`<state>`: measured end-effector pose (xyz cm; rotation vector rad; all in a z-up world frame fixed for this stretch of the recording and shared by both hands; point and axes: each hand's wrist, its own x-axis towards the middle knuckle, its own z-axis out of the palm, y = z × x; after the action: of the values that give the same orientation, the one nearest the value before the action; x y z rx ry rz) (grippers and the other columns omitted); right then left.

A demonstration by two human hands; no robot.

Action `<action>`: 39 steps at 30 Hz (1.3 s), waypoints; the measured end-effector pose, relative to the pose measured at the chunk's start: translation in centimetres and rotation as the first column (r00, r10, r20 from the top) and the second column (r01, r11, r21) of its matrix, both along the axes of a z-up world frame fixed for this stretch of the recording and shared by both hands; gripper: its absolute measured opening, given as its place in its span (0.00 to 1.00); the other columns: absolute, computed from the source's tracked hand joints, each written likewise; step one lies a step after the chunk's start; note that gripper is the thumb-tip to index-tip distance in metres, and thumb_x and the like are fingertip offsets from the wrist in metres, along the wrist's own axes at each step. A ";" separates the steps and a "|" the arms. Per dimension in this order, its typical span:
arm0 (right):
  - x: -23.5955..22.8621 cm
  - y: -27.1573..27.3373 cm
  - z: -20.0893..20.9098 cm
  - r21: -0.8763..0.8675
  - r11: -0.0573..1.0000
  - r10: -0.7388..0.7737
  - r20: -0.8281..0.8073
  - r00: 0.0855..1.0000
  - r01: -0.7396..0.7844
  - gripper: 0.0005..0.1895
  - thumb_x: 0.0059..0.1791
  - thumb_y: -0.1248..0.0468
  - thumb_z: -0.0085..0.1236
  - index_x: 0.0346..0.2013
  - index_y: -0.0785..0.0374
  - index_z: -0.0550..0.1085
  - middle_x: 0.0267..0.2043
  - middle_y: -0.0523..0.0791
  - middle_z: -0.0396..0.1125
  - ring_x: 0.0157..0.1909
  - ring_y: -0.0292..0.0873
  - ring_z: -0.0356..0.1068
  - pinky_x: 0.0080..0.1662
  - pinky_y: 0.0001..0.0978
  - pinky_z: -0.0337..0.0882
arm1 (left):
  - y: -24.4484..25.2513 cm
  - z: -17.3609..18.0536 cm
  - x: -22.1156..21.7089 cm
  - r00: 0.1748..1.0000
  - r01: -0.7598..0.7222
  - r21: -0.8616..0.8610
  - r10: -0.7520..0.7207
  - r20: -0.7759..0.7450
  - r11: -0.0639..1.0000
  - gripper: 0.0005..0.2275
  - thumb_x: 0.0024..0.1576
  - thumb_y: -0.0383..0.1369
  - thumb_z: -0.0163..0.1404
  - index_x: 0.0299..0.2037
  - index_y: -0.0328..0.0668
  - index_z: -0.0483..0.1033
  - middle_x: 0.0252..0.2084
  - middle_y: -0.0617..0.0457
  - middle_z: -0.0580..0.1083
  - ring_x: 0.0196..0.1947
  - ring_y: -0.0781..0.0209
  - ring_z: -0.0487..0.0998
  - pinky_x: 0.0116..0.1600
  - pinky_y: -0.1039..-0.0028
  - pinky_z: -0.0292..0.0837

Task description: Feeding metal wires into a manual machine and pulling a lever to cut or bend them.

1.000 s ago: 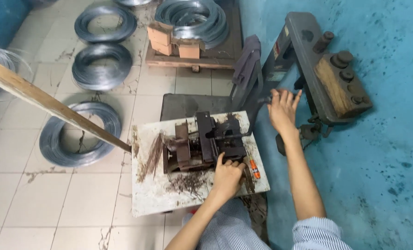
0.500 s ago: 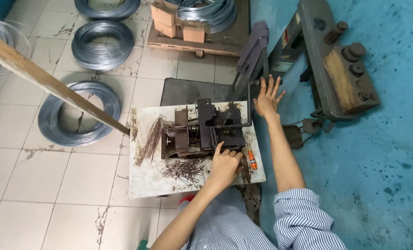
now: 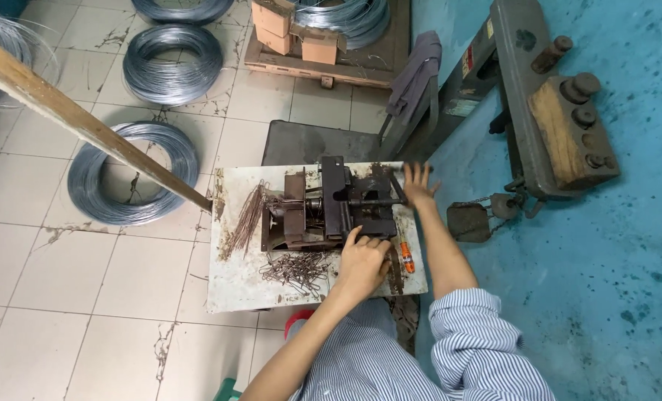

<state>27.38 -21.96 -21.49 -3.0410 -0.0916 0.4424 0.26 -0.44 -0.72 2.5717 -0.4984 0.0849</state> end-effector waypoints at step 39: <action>-16.7 -2.8 32.3 0.015 0.993 0.111 -0.414 0.904 -0.115 0.28 0.47 0.54 0.67 0.61 0.57 0.76 0.60 0.53 0.74 0.63 0.59 0.71 0.62 0.53 0.69 | -0.3 -2.6 -0.3 0.991 -0.044 -0.005 0.044 0.129 0.999 0.12 0.46 0.32 0.62 0.40 0.39 0.80 0.34 0.44 0.80 0.40 0.48 0.80 0.71 0.52 0.52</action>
<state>10.72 -24.71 10.85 -2.8815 -0.2428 1.0870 -0.07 -0.69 -3.37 2.5868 -0.4884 0.2686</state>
